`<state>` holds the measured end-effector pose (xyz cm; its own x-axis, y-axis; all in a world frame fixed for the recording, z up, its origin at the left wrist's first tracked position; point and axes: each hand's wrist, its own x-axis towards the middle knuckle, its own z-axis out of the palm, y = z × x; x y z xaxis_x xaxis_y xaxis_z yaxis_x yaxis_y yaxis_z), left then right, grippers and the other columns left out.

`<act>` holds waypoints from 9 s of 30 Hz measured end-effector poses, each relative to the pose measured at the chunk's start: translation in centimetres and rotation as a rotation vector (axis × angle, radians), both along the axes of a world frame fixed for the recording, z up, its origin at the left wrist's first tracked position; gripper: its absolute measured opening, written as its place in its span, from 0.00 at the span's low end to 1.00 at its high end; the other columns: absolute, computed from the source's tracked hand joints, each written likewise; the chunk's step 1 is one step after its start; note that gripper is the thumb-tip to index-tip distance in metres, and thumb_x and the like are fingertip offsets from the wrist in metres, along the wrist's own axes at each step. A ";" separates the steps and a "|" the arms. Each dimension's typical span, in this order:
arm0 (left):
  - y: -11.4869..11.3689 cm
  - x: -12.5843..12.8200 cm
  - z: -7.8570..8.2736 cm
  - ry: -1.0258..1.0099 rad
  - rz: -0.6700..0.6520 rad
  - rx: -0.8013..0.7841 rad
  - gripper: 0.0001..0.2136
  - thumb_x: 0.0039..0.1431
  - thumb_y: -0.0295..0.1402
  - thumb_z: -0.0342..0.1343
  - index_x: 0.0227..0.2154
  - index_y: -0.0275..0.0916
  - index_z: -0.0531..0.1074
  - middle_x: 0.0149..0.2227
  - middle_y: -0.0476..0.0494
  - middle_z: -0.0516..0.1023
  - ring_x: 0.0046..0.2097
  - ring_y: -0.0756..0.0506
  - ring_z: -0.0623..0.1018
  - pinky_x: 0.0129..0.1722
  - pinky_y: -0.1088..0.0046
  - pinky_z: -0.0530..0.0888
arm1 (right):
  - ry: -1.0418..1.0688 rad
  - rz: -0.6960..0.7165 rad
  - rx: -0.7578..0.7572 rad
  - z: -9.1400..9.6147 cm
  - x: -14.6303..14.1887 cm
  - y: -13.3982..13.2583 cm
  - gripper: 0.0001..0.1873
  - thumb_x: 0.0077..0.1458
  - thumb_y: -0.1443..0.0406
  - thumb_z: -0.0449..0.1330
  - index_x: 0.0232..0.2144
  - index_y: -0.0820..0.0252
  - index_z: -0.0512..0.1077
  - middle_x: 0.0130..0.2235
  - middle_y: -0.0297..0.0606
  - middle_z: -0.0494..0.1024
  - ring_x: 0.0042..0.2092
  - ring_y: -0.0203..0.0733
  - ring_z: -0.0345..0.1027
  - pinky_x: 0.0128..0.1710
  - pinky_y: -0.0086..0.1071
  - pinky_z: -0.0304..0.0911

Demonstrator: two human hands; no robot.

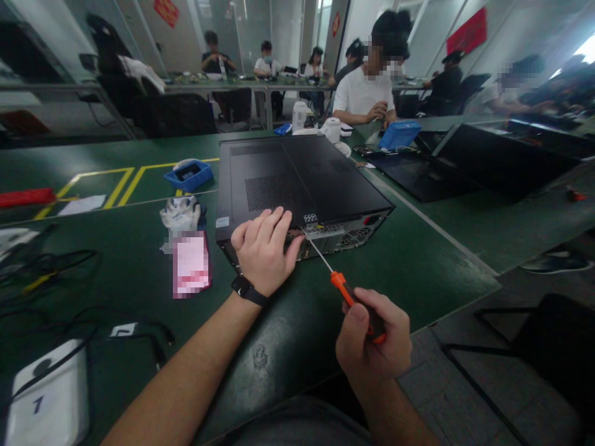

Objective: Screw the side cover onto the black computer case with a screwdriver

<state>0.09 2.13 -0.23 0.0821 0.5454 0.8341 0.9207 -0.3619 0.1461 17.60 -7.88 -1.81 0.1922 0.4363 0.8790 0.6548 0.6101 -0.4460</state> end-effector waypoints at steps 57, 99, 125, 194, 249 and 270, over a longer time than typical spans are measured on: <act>0.0 0.1 0.1 -0.097 -0.070 0.014 0.14 0.64 0.35 0.63 0.51 0.51 0.79 0.54 0.45 0.83 0.57 0.37 0.79 0.58 0.51 0.61 | 0.004 -0.109 -0.142 1.0 -0.3 -0.8 0.11 0.61 0.66 0.63 0.47 0.58 0.75 0.36 0.36 0.83 0.30 0.38 0.79 0.30 0.31 0.76; 0.1 0.4 0.3 -0.101 -0.089 0.097 0.06 0.66 0.32 0.61 0.41 0.51 0.81 0.44 0.49 0.87 0.45 0.43 0.83 0.51 0.54 0.60 | -0.049 0.070 -0.059 1.7 -0.3 -0.5 0.18 0.56 0.73 0.59 0.50 0.58 0.71 0.38 0.38 0.80 0.36 0.40 0.77 0.34 0.34 0.75; 0.2 0.5 0.5 -0.086 -0.091 0.132 0.06 0.63 0.31 0.65 0.42 0.49 0.80 0.46 0.50 0.86 0.43 0.44 0.82 0.49 0.56 0.59 | -0.104 -0.060 -0.102 1.8 -0.3 -0.5 0.14 0.59 0.72 0.59 0.48 0.57 0.71 0.37 0.36 0.80 0.34 0.38 0.76 0.33 0.31 0.73; 0.2 0.7 0.4 -0.120 -0.075 0.133 0.03 0.65 0.33 0.64 0.39 0.50 0.82 0.43 0.51 0.87 0.41 0.44 0.81 0.48 0.56 0.59 | -0.078 -0.002 -0.102 1.9 -0.4 -0.9 0.11 0.61 0.70 0.58 0.46 0.56 0.71 0.35 0.35 0.81 0.32 0.38 0.77 0.31 0.32 0.74; -6.9 -3.1 -2.3 0.236 -0.371 -0.485 0.05 0.70 0.29 0.55 0.39 0.41 0.77 0.37 0.47 0.83 0.42 0.43 0.78 0.47 0.60 0.67 | 0.107 0.396 -0.751 -1.2 6.3 -1.8 0.08 0.66 0.61 0.56 0.38 0.55 0.73 0.27 0.30 0.74 0.26 0.34 0.67 0.28 0.29 0.63; -8.9 -6.2 -5.1 0.018 -0.473 -0.857 0.04 0.64 0.26 0.61 0.33 0.42 0.76 0.35 0.50 0.81 0.40 0.47 0.79 0.43 0.69 0.73 | -0.031 0.687 -1.012 -3.1 7.3 0.0 0.08 0.61 0.61 0.59 0.39 0.57 0.75 0.36 0.35 0.77 0.35 0.37 0.68 0.37 0.32 0.61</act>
<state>-6.12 -6.82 -5.30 0.4573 0.8734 0.1676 0.7123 -0.4725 0.5190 24.89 -7.89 -4.90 -0.3619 0.9284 0.0846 0.3517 0.2200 -0.9099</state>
